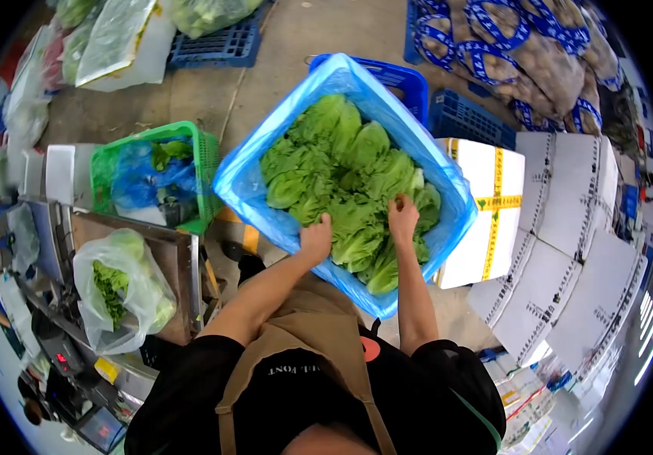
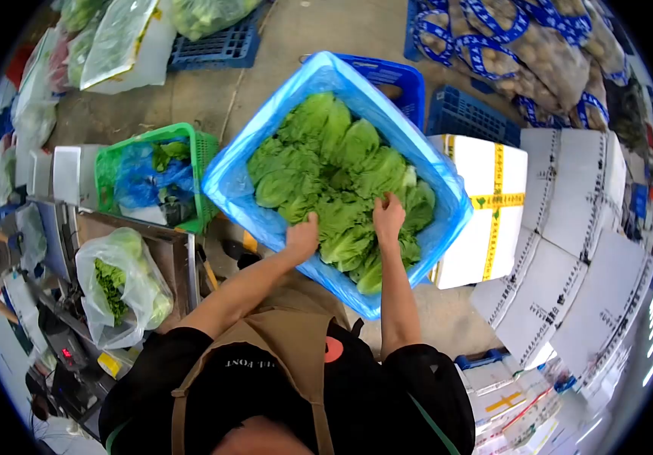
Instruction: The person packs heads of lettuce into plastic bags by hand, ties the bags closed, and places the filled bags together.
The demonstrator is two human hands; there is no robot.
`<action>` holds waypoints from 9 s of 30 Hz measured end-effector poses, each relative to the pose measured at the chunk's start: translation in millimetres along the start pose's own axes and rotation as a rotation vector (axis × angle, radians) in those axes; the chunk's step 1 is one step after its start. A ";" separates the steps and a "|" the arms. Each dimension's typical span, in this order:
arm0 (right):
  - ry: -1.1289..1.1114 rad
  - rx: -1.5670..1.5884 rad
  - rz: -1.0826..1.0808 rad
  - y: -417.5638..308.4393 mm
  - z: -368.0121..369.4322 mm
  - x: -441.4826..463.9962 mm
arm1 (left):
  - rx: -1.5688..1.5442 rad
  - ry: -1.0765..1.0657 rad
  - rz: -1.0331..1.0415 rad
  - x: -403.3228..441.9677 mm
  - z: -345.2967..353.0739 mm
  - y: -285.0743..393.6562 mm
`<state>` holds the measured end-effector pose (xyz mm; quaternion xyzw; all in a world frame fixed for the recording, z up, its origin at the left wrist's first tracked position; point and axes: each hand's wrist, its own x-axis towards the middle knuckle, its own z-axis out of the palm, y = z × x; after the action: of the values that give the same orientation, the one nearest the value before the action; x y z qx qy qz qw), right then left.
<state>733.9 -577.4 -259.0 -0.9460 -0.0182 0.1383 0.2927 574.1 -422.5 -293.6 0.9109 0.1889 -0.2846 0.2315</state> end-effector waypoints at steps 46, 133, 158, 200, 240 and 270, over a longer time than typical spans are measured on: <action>-0.048 1.075 0.746 56.9 92.7 -133.2 | -0.768 -0.169 -0.070 14.9 0.8 -9.7; -0.652 -0.557 -1.806 -496.2 427.7 -491.9 | -1.915 1.672 -0.872 -407.5 -133.0 -683.2; -1.032 -0.738 -1.711 -498.1 452.7 -471.2 | -0.237 1.404 -0.695 -441.1 -211.8 -670.7; -0.230 0.620 0.532 -74.5 173.1 -106.1 | -0.398 -0.030 -0.335 57.3 -102.0 -109.2; -1.280 0.805 -0.471 -454.4 -13.8 -157.6 | -0.954 1.175 -0.128 -277.5 -299.7 -236.3; -1.085 -0.553 -1.539 -513.5 392.2 -573.1 | -1.366 1.345 -1.695 -359.9 59.1 -542.1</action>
<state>100.1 -3.2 -138.3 -0.5190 -0.7937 0.3164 0.0230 14.8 -85.0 -288.9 0.1666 0.8943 0.3265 0.2567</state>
